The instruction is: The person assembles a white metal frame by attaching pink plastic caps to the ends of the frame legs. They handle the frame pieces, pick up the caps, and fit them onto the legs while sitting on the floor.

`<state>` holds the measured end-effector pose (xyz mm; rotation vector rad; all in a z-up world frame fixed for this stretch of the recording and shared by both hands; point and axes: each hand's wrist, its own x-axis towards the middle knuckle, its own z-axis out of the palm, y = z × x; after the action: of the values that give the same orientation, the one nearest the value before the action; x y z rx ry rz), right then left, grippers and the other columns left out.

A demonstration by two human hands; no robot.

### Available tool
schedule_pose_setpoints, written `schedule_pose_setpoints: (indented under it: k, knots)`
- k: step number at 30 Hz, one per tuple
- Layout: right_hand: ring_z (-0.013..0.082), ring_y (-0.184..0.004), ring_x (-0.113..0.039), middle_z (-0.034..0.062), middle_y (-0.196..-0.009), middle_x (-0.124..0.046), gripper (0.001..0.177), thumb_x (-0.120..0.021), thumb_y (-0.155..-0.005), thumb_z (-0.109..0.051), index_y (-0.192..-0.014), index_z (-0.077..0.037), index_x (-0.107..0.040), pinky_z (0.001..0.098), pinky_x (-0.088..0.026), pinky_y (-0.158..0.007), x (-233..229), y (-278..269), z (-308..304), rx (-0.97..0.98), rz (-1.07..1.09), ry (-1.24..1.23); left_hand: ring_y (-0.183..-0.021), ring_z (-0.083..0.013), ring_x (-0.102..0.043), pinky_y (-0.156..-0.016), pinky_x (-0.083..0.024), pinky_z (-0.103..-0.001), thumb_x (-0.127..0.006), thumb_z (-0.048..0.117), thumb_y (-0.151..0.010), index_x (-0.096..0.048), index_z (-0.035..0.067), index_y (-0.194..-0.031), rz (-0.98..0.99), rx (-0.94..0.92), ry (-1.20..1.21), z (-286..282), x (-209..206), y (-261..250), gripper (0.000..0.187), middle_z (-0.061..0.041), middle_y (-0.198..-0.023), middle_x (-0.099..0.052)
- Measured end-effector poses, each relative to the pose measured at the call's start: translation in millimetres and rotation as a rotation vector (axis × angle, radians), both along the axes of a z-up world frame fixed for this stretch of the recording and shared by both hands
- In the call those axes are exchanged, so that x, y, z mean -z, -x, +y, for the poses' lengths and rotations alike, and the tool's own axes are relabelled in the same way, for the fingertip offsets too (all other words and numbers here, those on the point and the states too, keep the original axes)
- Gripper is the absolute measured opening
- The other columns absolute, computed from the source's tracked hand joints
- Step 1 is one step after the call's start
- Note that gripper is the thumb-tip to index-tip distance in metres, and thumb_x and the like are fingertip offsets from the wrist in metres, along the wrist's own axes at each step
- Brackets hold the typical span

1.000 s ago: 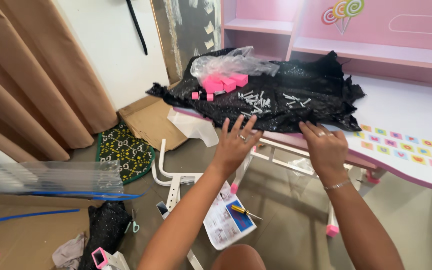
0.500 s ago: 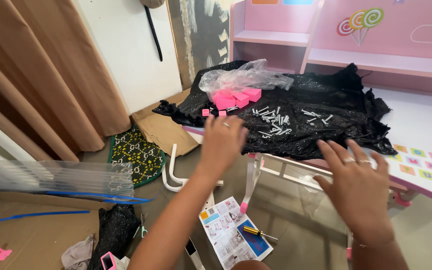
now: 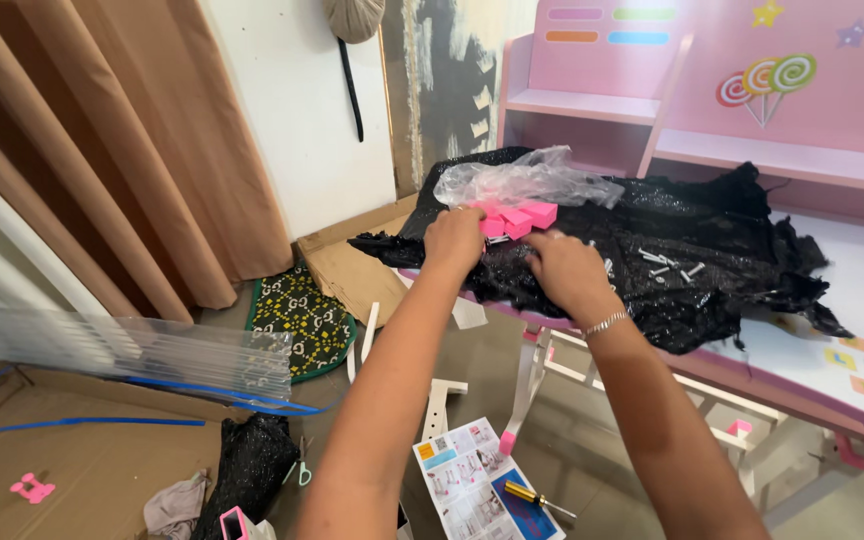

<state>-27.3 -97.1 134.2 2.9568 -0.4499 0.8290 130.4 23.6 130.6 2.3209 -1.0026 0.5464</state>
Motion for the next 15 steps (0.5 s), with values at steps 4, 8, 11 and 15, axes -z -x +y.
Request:
schedule_pose_setpoints:
  k: [4, 8, 11, 15]
  knots:
    - [0.032, -0.105, -0.068, 0.0099, -0.109, -0.072, 0.03, -0.062, -0.094, -0.033, -0.121, -0.022, -0.073, 0.0488, -0.054, -0.086, 7, 1, -3, -0.036, 0.008, -0.028, -0.107, -0.0336, -0.066, -0.089, -0.055, -0.045, -0.069, 0.008, -0.08, -0.072, 0.015, -0.109, -0.003, -0.006, 0.048, 0, 5, 1, 0.03, -0.012, -0.119, -0.068]
    - [0.0322, -0.106, -0.068, 0.0093, -0.114, -0.071, 0.029, -0.062, -0.095, -0.033, -0.12, -0.022, -0.073, 0.0488, -0.055, -0.086, 5, 1, -2, -0.034, 0.05, -0.039, -0.107, -0.0347, -0.066, -0.087, -0.054, -0.047, -0.065, 0.01, -0.084, -0.069, 0.013, -0.104, 0.048, 0.022, 0.08, -4, 11, -8, 0.021, -0.014, -0.117, -0.068]
    - [0.0327, -0.105, -0.068, 0.0096, -0.114, -0.071, 0.029, -0.061, -0.096, -0.032, -0.119, -0.022, -0.073, 0.049, -0.055, -0.086, 4, 1, 0, -0.032, 0.052, -0.033, -0.112, -0.0369, -0.066, -0.093, -0.052, -0.05, -0.049, 0.016, -0.1, -0.067, 0.015, -0.116, 0.165, -0.068, 0.225, -16, 15, -30, 0.024, -0.014, -0.12, -0.07]
    - [0.0328, -0.102, -0.069, 0.0099, -0.112, -0.071, 0.03, -0.061, -0.095, -0.031, -0.121, -0.019, -0.07, 0.0508, -0.054, -0.082, -1, 1, 5, 0.003, 0.048, 0.022, -0.113, -0.0354, -0.065, -0.095, -0.051, -0.048, -0.049, 0.022, -0.093, -0.071, 0.021, -0.117, 0.318, -0.044, 0.137, -16, 17, -53, 0.032, -0.014, -0.119, -0.071]
